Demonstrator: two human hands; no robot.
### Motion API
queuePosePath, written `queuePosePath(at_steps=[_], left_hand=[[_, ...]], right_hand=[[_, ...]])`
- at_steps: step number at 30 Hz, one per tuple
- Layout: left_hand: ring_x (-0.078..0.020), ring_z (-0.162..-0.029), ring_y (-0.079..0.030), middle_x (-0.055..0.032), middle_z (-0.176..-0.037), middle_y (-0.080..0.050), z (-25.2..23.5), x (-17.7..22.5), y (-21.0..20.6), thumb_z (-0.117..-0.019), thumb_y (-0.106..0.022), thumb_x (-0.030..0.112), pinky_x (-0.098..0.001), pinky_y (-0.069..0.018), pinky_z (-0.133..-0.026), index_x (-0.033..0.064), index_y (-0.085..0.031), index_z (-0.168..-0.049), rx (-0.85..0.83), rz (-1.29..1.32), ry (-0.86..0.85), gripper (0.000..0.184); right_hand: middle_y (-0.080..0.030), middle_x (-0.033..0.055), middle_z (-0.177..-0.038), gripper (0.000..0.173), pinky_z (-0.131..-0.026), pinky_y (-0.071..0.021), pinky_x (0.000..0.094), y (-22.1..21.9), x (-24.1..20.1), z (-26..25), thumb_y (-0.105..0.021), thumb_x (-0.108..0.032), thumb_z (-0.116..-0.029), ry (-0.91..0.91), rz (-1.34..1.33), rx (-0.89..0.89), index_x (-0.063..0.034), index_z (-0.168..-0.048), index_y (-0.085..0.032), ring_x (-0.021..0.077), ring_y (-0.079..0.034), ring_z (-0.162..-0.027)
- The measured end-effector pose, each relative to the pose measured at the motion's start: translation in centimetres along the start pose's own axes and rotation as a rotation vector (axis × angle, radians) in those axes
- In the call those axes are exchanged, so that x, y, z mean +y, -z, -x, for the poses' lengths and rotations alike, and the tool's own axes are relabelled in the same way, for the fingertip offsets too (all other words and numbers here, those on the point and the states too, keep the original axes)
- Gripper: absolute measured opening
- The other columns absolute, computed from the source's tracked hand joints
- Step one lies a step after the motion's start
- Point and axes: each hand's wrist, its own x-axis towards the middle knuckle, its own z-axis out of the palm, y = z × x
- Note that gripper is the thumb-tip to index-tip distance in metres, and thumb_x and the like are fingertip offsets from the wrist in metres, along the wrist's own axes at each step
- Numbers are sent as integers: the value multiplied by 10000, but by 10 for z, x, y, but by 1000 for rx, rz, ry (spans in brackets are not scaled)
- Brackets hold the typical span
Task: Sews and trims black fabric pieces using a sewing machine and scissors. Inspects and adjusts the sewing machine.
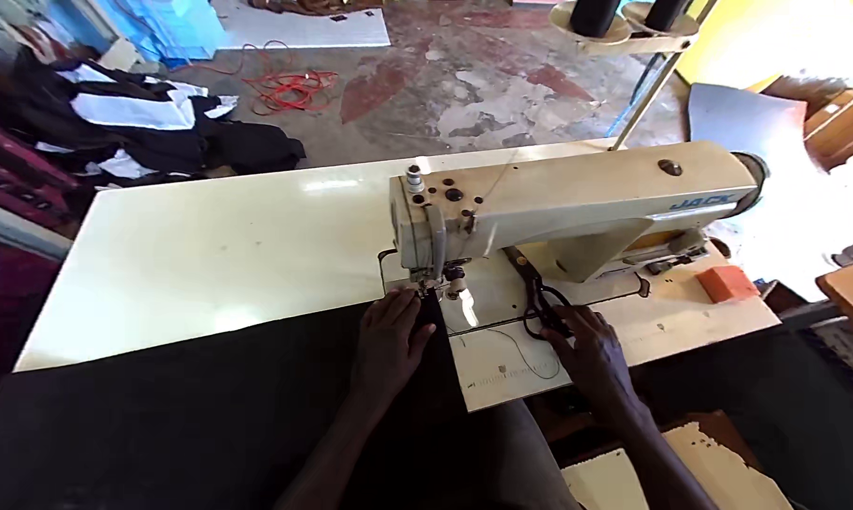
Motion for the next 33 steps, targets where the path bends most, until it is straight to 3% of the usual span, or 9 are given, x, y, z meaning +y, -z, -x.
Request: queuePosePath(at_steps=[7, 11, 15, 18, 20, 22, 25, 28, 33], left_hand=[[-233, -1502, -368, 3, -1587, -470, -1, 1, 1, -1056, -430, 540, -518, -282, -1225, 129, -614, -1419, -39, -6, 27, 578], [-222, -1505, -362, 3, -1581, -475, -2, -1, 0, -1050, -451, 539, -499, -273, -1234, 130, -611, -1421, -32, 20, 28, 576], [-213, -1514, -340, 13, -1591, -459, -3, -2, -2, -1053, -429, 555, -494, -262, -1242, 145, -598, -1435, -58, 29, 46, 585], [-216, -1510, -347, 10, -1587, -463, -3, -2, -2, -1054, -426, 552, -494, -268, -1240, 144, -600, -1429, -55, 34, 42, 581], [-217, -1507, -354, 5, -1583, -469, -2, -2, -2, -1053, -434, 546, -492, -269, -1238, 140, -603, -1428, -40, 45, 43, 578], [-219, -1505, -359, -2, -1577, -477, -1, -2, -1, -1054, -446, 532, -492, -278, -1237, 133, -610, -1420, -23, 52, 40, 566], [-219, -1505, -359, -3, -1574, -480, -2, -1, 1, -1052, -457, 526, -492, -283, -1231, 131, -613, -1415, -30, 50, 41, 558], [-221, -1507, -354, -3, -1583, -468, -1, 0, 1, -1054, -455, 524, -493, -277, -1233, 134, -606, -1424, -43, 38, 39, 559], [-223, -1504, -363, -7, -1577, -479, 1, -1, 0, -1052, -465, 521, -497, -277, -1235, 128, -622, -1407, -20, 38, 37, 552]], right_hand=[[-690, 177, -908, 343, -712, -518, 636, 36, -14, -69, -771, -300, -886, -275, 7, -522, -61, -1117, -683, 377, -668, -829], [-630, 66, -796, 181, -580, -502, 314, 49, -9, -65, -558, -177, -1028, -450, -561, -612, -34, -1040, -669, 138, -571, -632], [-708, 140, -1032, 311, -806, -596, 366, 35, -16, -21, -468, -259, -1084, -683, -1237, -632, -17, -1181, -636, 214, -700, -893], [-645, 89, -852, 260, -712, -602, 323, 25, -40, 14, -548, -249, -1043, -758, -1493, -571, -36, -1174, -618, 169, -661, -733], [-553, 9, -690, 278, -522, -553, 236, 27, -54, 35, -651, -339, -982, -741, -1527, -522, -66, -1015, -611, 88, -570, -540], [-524, -12, -638, 515, -456, -525, 230, 30, -55, 56, -686, -579, -918, -655, -1486, -571, -72, -983, -631, 79, -547, -483], [-570, 28, -666, 667, -537, -579, 314, 31, -47, 71, -620, -709, -890, -523, -1466, -778, -57, -1028, -650, 152, -613, -548], [-569, 27, -679, 687, -544, -580, 305, 29, -51, 69, -594, -749, -879, -554, -1416, -924, -76, -1014, -638, 151, -619, -562], [-545, 9, -650, 657, -510, -565, 287, 28, -64, 56, -627, -736, -869, -567, -1269, -901, -89, -983, -639, 132, -593, -521]])
